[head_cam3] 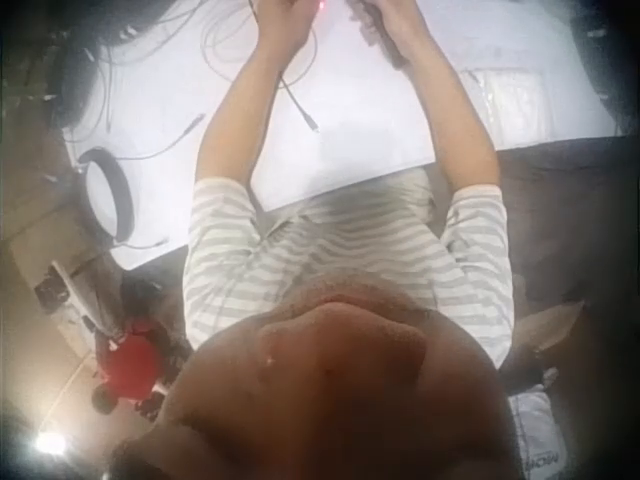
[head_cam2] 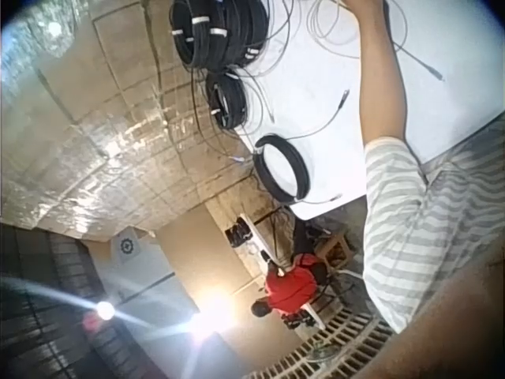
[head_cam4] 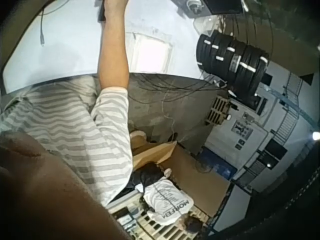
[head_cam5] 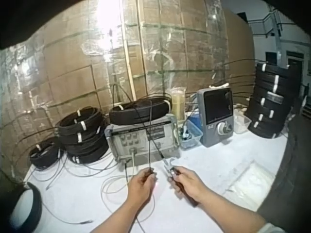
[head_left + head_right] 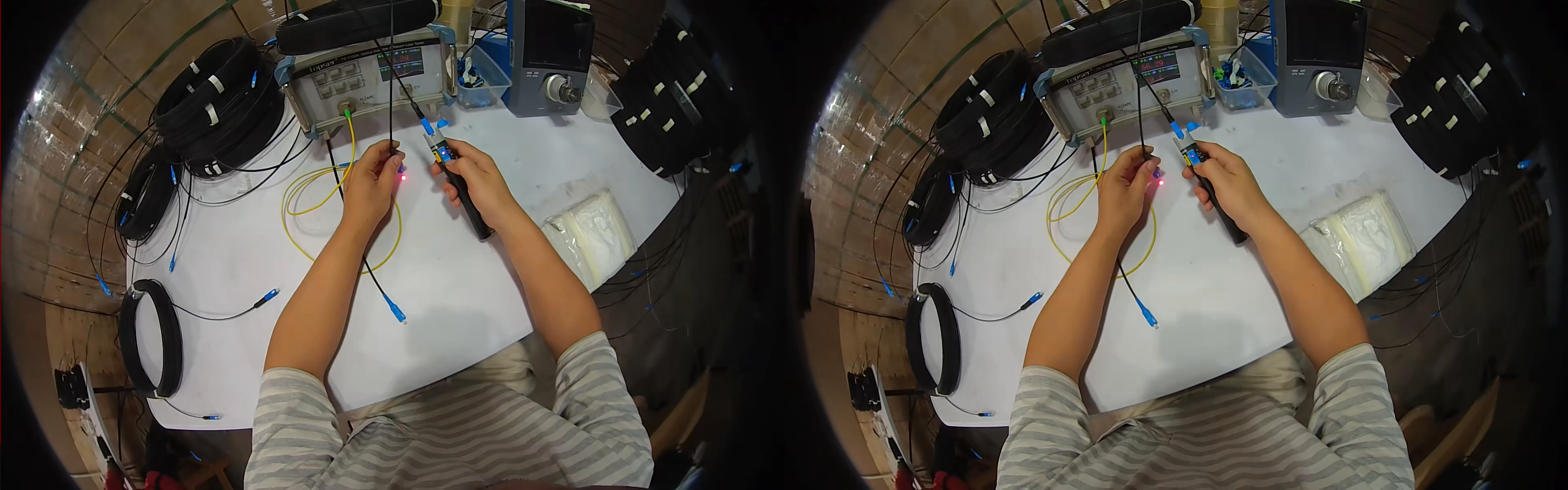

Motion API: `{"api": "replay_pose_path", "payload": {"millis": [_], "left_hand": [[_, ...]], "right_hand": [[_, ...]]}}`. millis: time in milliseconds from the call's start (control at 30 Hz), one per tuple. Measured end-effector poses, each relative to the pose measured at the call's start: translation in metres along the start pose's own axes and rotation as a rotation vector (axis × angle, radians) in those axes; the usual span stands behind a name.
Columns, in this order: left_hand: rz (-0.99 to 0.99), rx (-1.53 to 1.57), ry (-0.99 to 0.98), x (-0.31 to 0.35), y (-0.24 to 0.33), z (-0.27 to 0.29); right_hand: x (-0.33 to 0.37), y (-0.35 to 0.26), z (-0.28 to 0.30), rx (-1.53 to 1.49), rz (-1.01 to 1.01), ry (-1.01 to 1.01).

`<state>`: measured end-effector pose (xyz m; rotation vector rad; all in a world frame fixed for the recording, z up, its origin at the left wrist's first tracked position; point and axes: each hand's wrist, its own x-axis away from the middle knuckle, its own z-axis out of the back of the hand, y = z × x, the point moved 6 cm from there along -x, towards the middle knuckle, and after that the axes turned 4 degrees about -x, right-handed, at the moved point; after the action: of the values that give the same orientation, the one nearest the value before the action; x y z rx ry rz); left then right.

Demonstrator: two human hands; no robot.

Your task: The recorder is connecting fiber optic cables to a piece of laboratory equipment and using a handheld fiber optic cleaning tool.

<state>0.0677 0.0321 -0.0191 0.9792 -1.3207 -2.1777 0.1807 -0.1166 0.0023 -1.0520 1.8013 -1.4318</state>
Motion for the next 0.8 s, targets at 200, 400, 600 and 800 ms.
{"api": "replay_pose_path", "payload": {"millis": [200, 400, 600, 800], "left_hand": [[-0.001, 0.102, -0.022, -0.002, 0.0, 0.0], [-0.014, 0.102, -0.028, -0.001, 0.006, -0.001], [-0.053, 0.035, -0.053, -0.001, 0.01, -0.001], [-0.023, 0.147, -0.062, -0.001, 0.005, -0.003]], "right_hand": [[0.0, 0.0, -0.001, -0.009, 0.01, -0.008], [0.0, 0.001, 0.0, 0.005, 0.006, -0.004], [-0.001, 0.002, 0.0, -0.005, 0.006, -0.007], [0.0, 0.0, -0.001, 0.001, 0.013, 0.001]]}}
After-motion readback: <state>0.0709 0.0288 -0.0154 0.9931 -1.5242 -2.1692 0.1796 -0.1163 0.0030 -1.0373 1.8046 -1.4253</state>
